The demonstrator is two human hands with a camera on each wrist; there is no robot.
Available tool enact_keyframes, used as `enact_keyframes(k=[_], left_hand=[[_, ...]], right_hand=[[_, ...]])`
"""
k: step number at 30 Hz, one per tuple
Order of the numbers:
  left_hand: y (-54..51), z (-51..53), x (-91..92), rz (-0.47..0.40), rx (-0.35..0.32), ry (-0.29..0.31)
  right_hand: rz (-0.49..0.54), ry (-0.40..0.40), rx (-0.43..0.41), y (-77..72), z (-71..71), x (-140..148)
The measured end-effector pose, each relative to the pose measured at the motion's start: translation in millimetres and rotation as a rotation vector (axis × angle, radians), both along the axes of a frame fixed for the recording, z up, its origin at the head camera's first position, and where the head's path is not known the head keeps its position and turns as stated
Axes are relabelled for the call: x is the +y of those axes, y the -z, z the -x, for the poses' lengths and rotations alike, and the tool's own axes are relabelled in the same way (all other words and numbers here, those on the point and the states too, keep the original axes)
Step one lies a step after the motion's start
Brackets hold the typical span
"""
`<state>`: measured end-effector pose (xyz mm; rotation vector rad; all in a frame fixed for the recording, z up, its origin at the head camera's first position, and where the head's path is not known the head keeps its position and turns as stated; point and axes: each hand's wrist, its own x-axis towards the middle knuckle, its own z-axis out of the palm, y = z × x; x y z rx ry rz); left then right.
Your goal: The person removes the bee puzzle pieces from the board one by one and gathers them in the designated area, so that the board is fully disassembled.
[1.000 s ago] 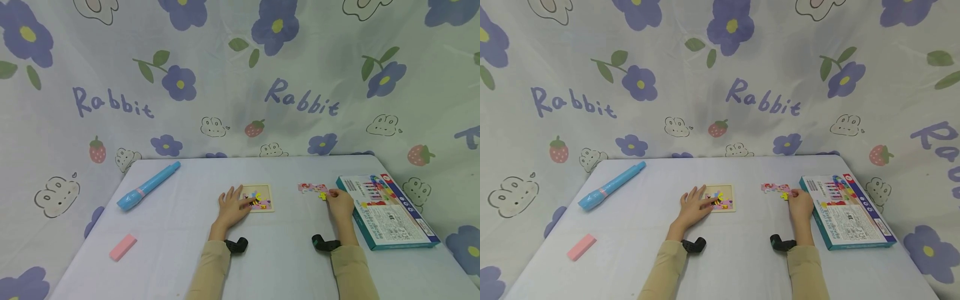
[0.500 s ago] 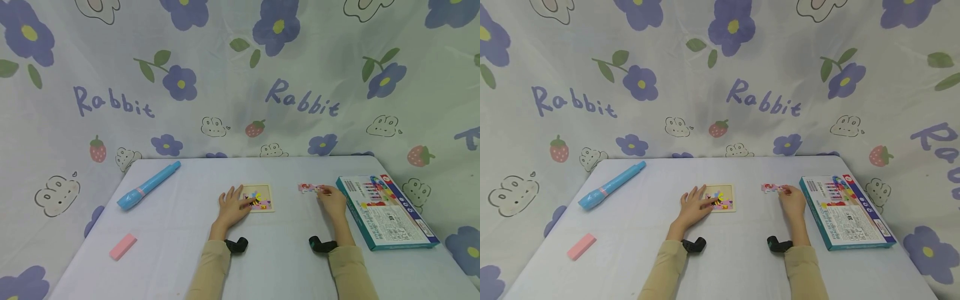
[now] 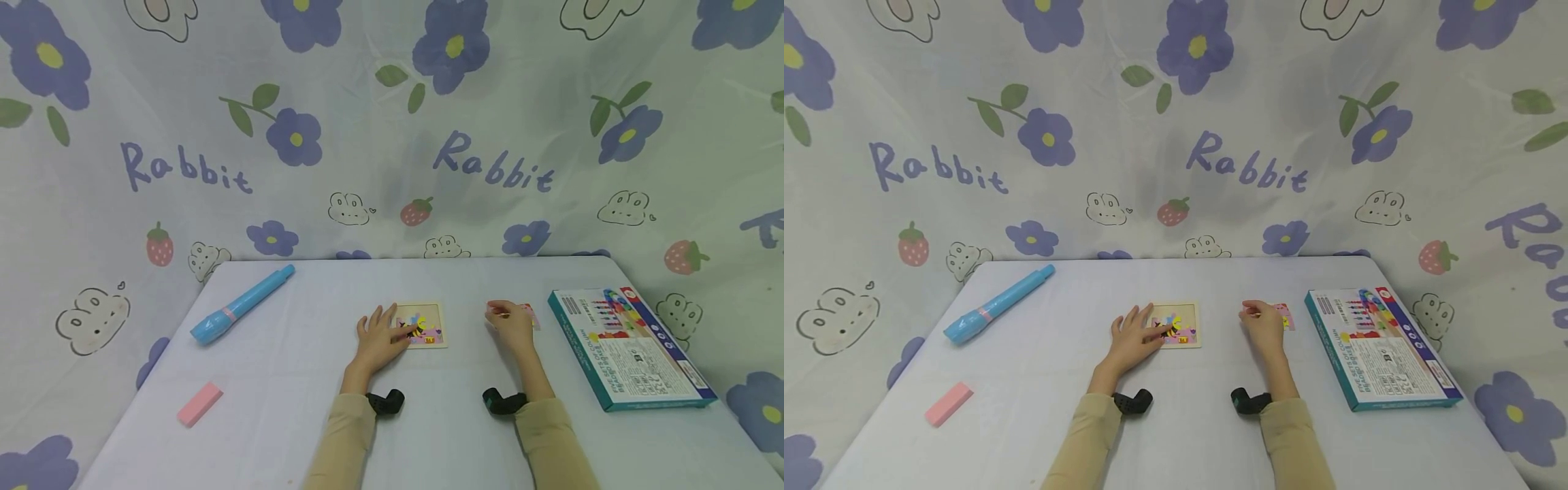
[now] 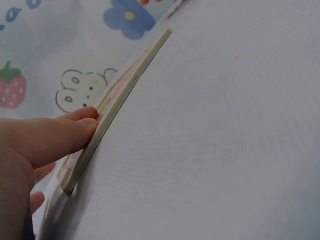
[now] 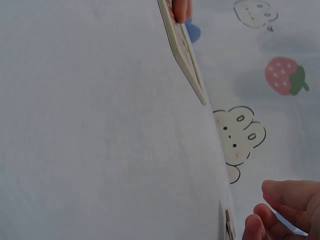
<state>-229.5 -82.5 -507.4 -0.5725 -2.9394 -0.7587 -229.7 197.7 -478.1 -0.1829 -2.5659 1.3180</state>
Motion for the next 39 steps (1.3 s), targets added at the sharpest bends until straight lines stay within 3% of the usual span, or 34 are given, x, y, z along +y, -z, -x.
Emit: enact_keyframes(k=[6,25,32,39], left_hand=[[0.3,0.3,-0.5,-0.012,-0.002,0.0],[1.9,2.7,-0.7,-0.086,0.005,-0.008],[0.5,3.7,-2.2,-0.12,0.007,-0.031],[1.7,4.1,-3.0,-0.149,0.02,-0.033]], right_hand=[[0.035,-0.029,-0.053,-0.6,3.7,-16],[0.03,-0.163,-0.053,-0.6,13.6,-67],[0.011,-0.275,-0.082,-0.6,14.6,-84],[-0.077,-0.39,-0.157,5.0,21.3,-95]])
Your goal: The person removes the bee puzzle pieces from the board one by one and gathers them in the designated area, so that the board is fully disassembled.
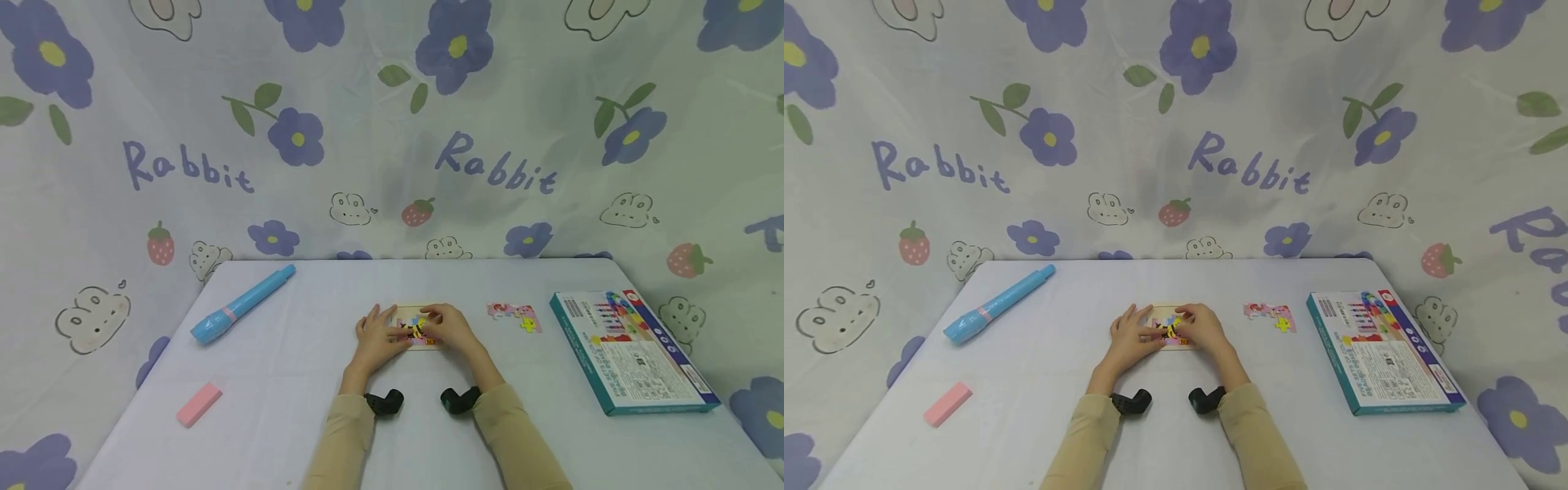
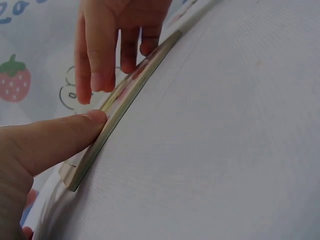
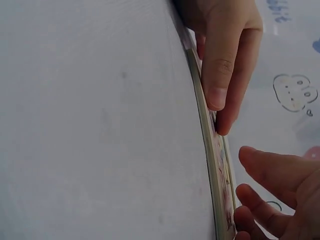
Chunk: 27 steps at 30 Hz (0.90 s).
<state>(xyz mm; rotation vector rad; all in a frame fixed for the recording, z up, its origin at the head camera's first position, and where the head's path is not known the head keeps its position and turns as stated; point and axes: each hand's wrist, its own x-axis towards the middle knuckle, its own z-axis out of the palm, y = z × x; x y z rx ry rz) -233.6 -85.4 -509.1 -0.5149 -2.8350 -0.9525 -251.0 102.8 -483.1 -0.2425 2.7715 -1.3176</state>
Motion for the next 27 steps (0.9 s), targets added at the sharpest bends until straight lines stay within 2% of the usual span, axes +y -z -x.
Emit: enact_keyframes(k=[5,13,21,27], left_hand=[[-0.9,0.7,0.8,0.006,0.015,-0.001],[-2.3,-1.2,0.4,0.002,-0.008,-0.01],[-4.2,1.6,0.9,0.014,0.05,-0.011],[-2.1,-1.2,0.3,0.013,0.065,-0.011]], right_hand=[[-0.052,-0.027,-0.018,2.6,3.6,-2.6],[-0.165,-0.08,-0.028,2.8,5.6,-4.6],[-0.141,-0.036,-0.03,-2.4,7.1,-6.2],[-0.128,-0.035,-0.043,-0.9,4.6,-6.5]])
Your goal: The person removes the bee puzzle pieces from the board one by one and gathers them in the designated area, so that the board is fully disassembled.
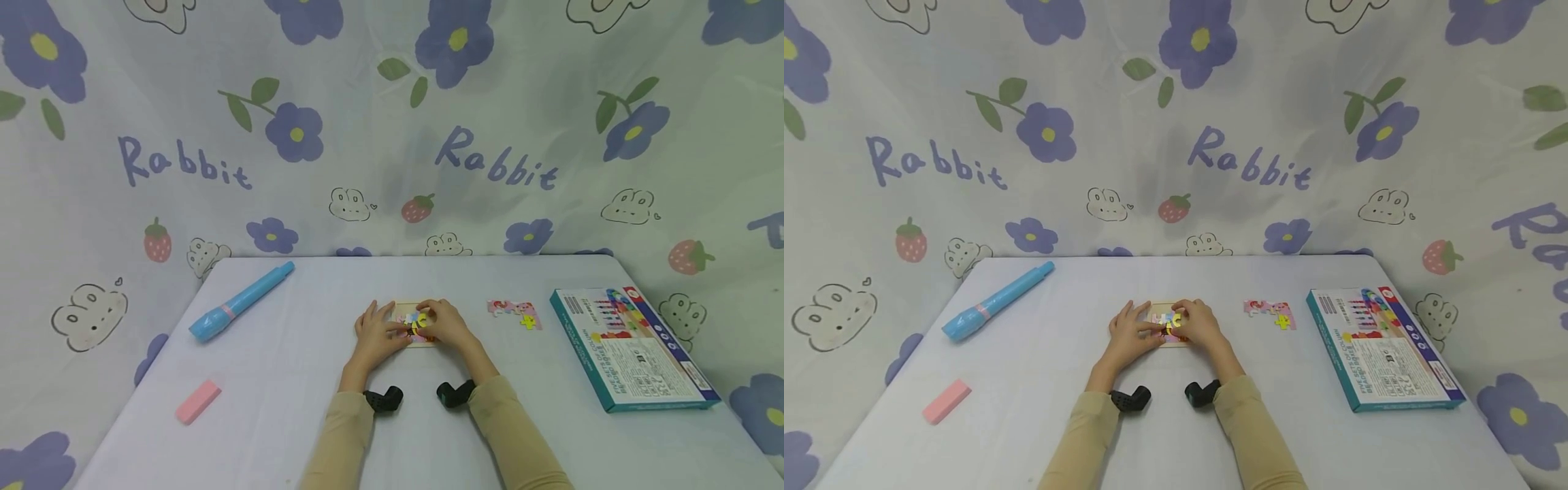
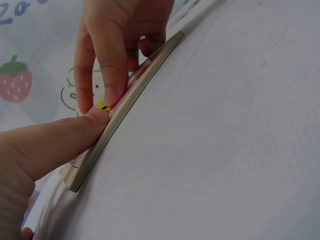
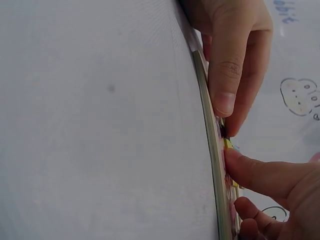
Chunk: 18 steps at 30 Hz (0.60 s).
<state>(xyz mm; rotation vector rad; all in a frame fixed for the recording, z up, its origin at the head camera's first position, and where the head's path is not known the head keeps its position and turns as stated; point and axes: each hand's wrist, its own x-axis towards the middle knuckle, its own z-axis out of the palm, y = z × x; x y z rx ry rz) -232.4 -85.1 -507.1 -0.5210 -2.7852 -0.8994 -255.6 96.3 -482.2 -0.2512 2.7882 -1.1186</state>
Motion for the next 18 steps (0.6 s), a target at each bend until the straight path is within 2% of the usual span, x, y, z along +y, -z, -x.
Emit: enact_keyframes(k=[10,18], left_hand=[[1.6,-0.5,-0.2,0.034,-0.017,-0.014],[-0.3,-0.2,0.1,0.018,-0.016,-0.012]], right_hand=[[0.024,-0.006,0.015,3.4,-0.4,0.1],[0.172,0.027,0.006,-0.1,-1.9,1.1]])
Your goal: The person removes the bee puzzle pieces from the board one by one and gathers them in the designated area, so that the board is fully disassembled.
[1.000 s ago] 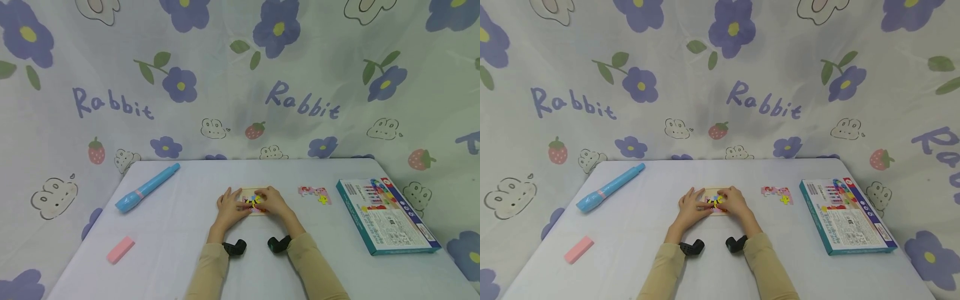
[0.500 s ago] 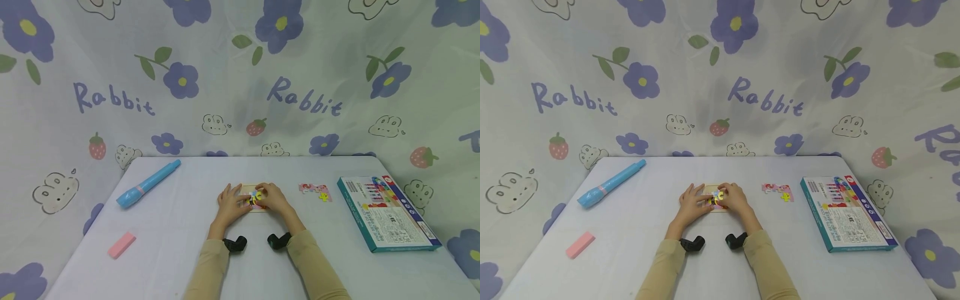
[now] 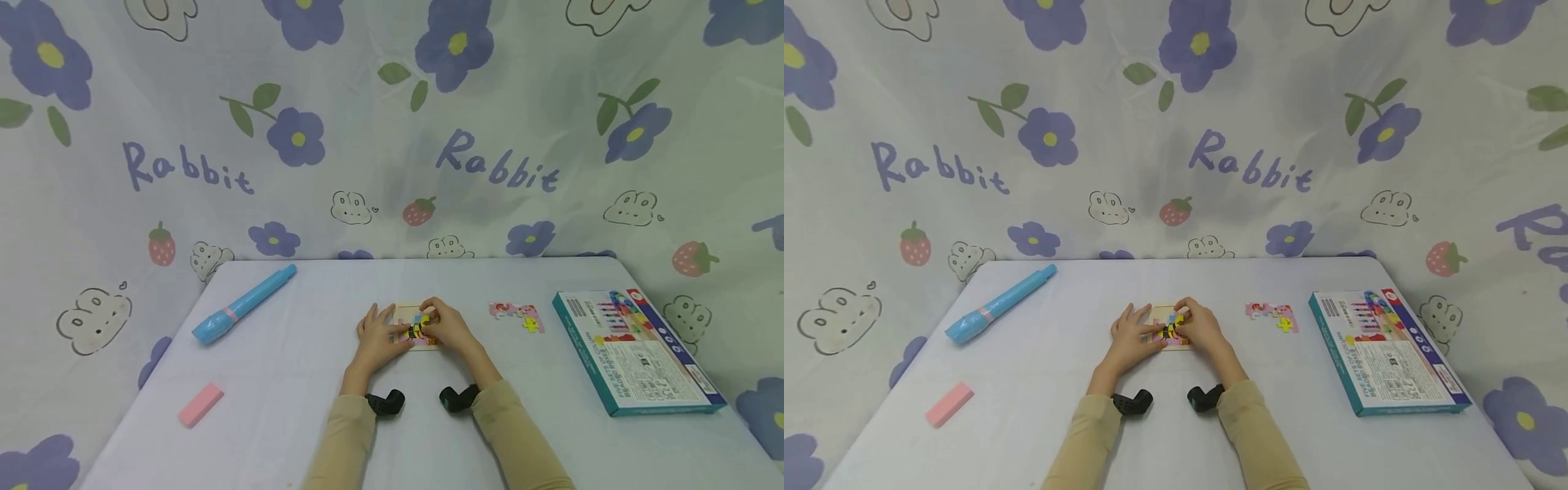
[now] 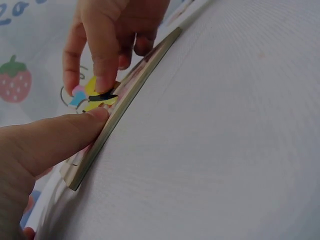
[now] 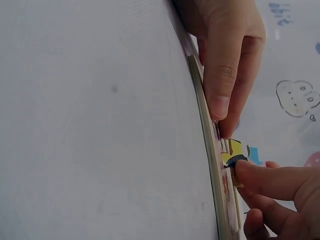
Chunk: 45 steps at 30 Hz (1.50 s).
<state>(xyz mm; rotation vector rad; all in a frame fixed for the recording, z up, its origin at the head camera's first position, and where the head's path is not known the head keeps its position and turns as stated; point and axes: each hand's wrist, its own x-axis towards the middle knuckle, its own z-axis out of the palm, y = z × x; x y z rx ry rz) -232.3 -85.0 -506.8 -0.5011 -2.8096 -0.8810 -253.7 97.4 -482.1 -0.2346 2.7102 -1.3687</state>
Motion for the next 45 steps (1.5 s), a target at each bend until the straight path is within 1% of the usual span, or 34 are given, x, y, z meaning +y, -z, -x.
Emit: enact_keyframes(k=[4,7,14,20,23,26,30,33,35,39,42,45], left_hand=[[0.9,0.0,-0.3,-0.003,0.002,0.0],[0.6,0.3,-0.3,-0.006,-0.006,-0.002],[-2.9,1.4,-3.8,-0.02,-0.013,-0.012],[-2.8,0.6,-8.0,-0.027,-0.019,-0.014],[-2.1,-0.5,-8.4,-0.036,-0.025,-0.013],[-2.1,-1.9,-7.3,-0.049,-0.017,-0.003],[-3.3,-3.1,-4.5,-0.055,-0.01,0.011],[-3.9,-3.6,-3.0,-0.047,-0.012,0.011],[-3.6,-3.8,-2.5,-0.043,-0.014,0.01],[-2.2,-2.9,-1.5,-0.026,-0.013,0.014],[-1.3,-2.5,0.0,-0.013,-0.015,0.018],[-1.1,-2.7,-0.3,-0.014,-0.022,0.016]], right_hand=[[0.083,0.036,-0.028,0.3,0.7,3],[0.12,0.06,-0.04,-0.5,2.0,7],[0.137,0.096,0.003,-6.2,1.3,21],[0.167,0.14,-0.033,-11.2,-3.5,44],[0.158,0.155,-0.044,-12.2,-6.9,58],[0.131,0.19,-0.036,-12.3,-11.1,74],[0.089,0.251,0.006,-11.8,-17.4,98],[0.071,0.299,0.024,-10.8,-22.3,114],[0.048,0.338,0.008,-9.8,-25.4,123],[0.006,0.389,-0.026,-7.3,-31.3,137],[-0.008,0.423,-0.044,-6.5,-35.7,142],[-0.028,0.45,-0.053,-5.4,-37.1,143]])
